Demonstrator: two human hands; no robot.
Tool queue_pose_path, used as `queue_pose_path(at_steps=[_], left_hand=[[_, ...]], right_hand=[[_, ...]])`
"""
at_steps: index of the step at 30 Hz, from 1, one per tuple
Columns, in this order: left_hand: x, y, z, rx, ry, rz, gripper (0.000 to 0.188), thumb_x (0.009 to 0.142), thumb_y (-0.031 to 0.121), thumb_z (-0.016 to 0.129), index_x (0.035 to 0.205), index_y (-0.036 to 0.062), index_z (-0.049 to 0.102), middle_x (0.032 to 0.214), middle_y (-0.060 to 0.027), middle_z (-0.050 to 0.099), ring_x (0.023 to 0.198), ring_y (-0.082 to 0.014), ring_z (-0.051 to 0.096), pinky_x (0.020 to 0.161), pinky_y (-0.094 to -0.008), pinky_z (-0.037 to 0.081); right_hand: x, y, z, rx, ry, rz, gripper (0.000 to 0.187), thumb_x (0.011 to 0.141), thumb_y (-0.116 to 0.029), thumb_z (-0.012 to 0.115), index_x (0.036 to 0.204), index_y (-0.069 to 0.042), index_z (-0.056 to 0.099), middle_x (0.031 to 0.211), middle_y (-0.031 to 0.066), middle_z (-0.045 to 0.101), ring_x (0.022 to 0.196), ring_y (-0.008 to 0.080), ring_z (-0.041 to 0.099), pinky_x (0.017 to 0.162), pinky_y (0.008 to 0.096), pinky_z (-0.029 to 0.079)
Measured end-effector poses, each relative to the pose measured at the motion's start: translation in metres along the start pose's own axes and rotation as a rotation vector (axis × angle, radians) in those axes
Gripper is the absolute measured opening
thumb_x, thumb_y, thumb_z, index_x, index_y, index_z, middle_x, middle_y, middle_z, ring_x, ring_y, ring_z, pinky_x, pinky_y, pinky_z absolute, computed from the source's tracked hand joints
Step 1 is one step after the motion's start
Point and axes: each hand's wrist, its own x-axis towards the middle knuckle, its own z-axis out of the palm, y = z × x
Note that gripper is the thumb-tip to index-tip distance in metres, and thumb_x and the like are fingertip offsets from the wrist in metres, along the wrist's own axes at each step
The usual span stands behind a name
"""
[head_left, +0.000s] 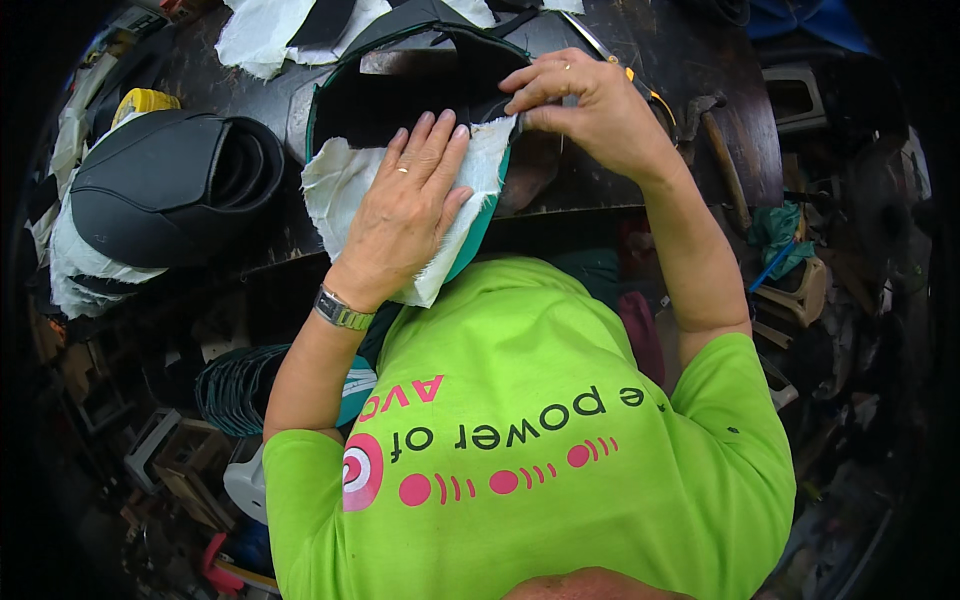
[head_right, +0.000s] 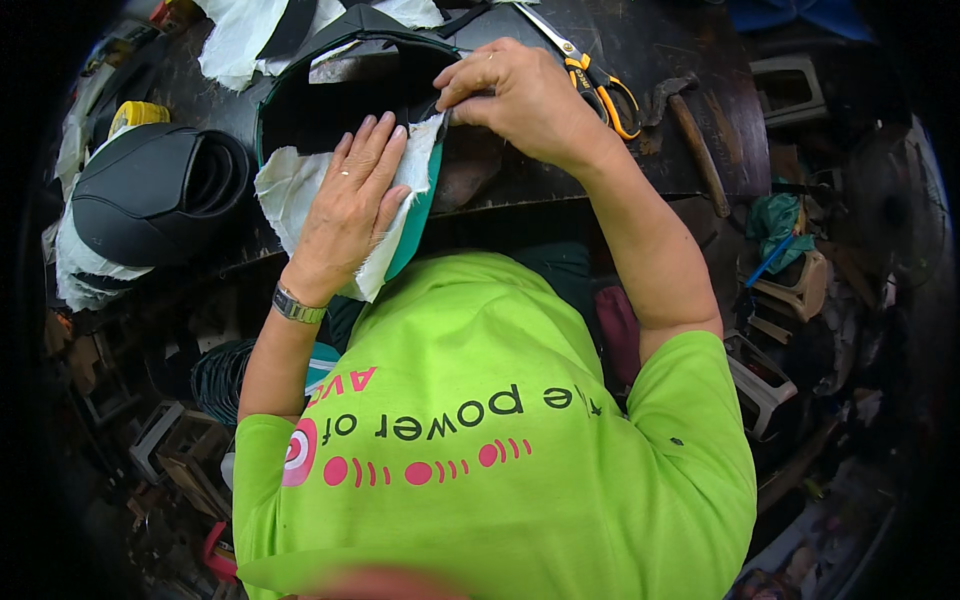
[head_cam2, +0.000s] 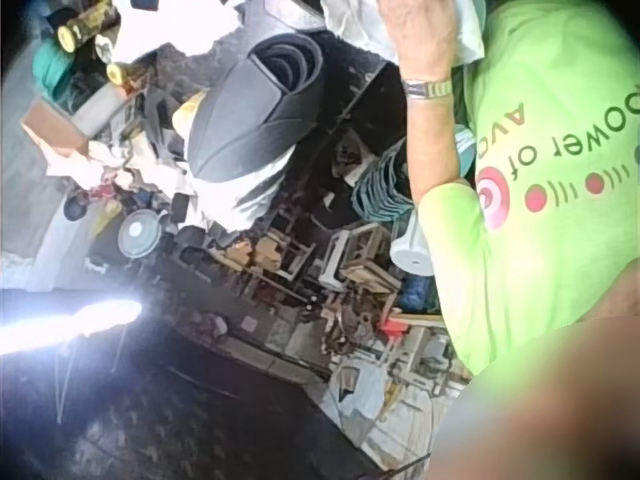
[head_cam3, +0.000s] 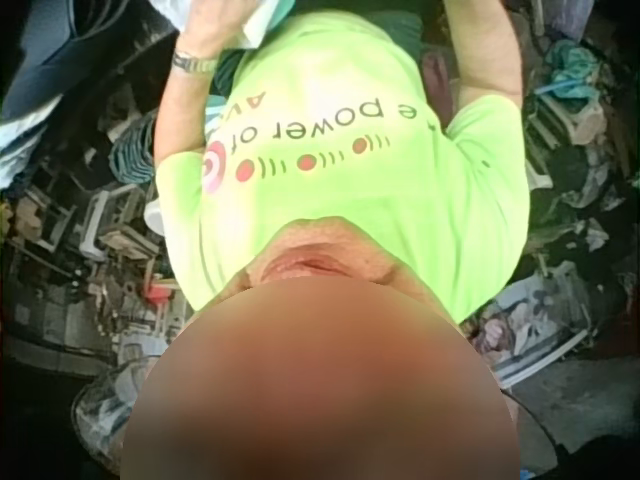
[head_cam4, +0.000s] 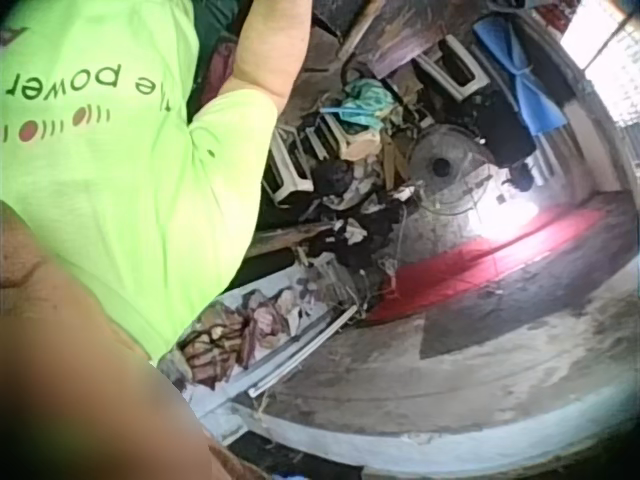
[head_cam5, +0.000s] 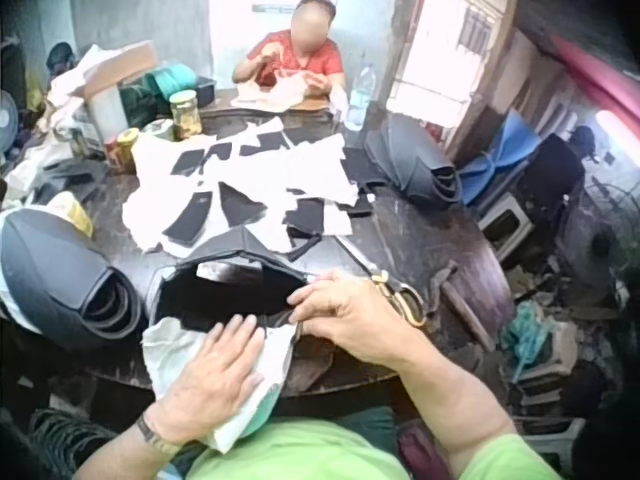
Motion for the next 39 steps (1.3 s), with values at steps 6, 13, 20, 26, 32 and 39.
queue_pose_path(at_steps=[6, 13, 20, 26, 32, 39], left_hand=[[0.000, 0.002, 0.000, 0.021, -0.075, -0.014, 0.060, 0.100, 0.019, 0.063, 0.155, 0.0037, 0.043, 0.162, -0.0184, 0.040, 0.149, -0.0356, 0.038, 0.124, -0.0487, 0.029], [-0.001, 0.000, 0.002, 0.012, -0.022, 0.025, 0.062, 0.098, 0.022, 0.065, 0.153, 0.0013, 0.043, 0.157, -0.0221, 0.043, 0.147, -0.0369, 0.041, 0.123, -0.0490, 0.030], [-0.001, 0.001, -0.001, -0.005, -0.083, 0.013, 0.071, 0.092, 0.011, 0.062, 0.159, 0.0047, 0.037, 0.165, -0.0177, 0.034, 0.153, -0.0340, 0.033, 0.126, -0.0482, 0.025], [-0.003, 0.000, -0.003, 0.087, -0.123, 0.051, 0.065, 0.099, 0.022, 0.060, 0.157, 0.0020, 0.039, 0.163, -0.0217, 0.035, 0.152, -0.0352, 0.033, 0.126, -0.0490, 0.023], [-0.002, 0.001, -0.001, 0.033, -0.091, 0.026, 0.062, 0.103, 0.029, 0.056, 0.156, 0.0026, 0.040, 0.163, -0.0213, 0.035, 0.151, -0.0353, 0.034, 0.126, -0.0496, 0.023], [-0.004, 0.002, -0.001, 0.146, -0.142, 0.047, 0.055, 0.105, 0.033, 0.054, 0.155, 0.0112, 0.045, 0.166, -0.0167, 0.032, 0.154, -0.0320, 0.031, 0.127, -0.0478, 0.021]], right_hand=[[0.017, -0.010, 0.014, 0.071, 0.187, 0.282, 0.013, 0.092, -0.011, 0.074, 0.100, -0.001, 0.077, 0.085, 0.0077, 0.075, 0.075, 0.0121, 0.069, 0.071, 0.0276, 0.055], [0.006, -0.017, -0.018, -0.035, -0.145, -0.204, 0.025, 0.087, -0.002, 0.072, 0.112, -0.005, 0.073, 0.116, 0.0077, 0.072, 0.127, 0.0277, 0.058, 0.107, 0.0383, 0.047], [0.002, -0.007, 0.003, -0.190, -0.001, -0.053, 0.007, 0.087, -0.007, 0.075, 0.094, -0.005, 0.075, 0.096, 0.0067, 0.074, 0.094, 0.0251, 0.069, 0.089, 0.0409, 0.051], [0.012, -0.016, 0.034, -0.524, 0.281, -0.137, 0.013, 0.088, -0.017, 0.075, 0.099, -0.010, 0.075, 0.086, 0.0059, 0.071, 0.089, 0.0265, 0.067, 0.081, 0.0400, 0.049], [0.002, 0.000, 0.011, -0.265, 0.100, -0.227, 0.016, 0.084, -0.012, 0.074, 0.100, -0.012, 0.078, 0.095, 0.0059, 0.072, 0.098, 0.0247, 0.064, 0.097, 0.0416, 0.044], [0.004, 0.001, 0.038, -0.540, 0.249, -0.151, 0.016, 0.082, -0.013, 0.074, 0.097, -0.012, 0.078, 0.097, 0.0039, 0.074, 0.094, 0.0251, 0.066, 0.089, 0.0409, 0.047]])
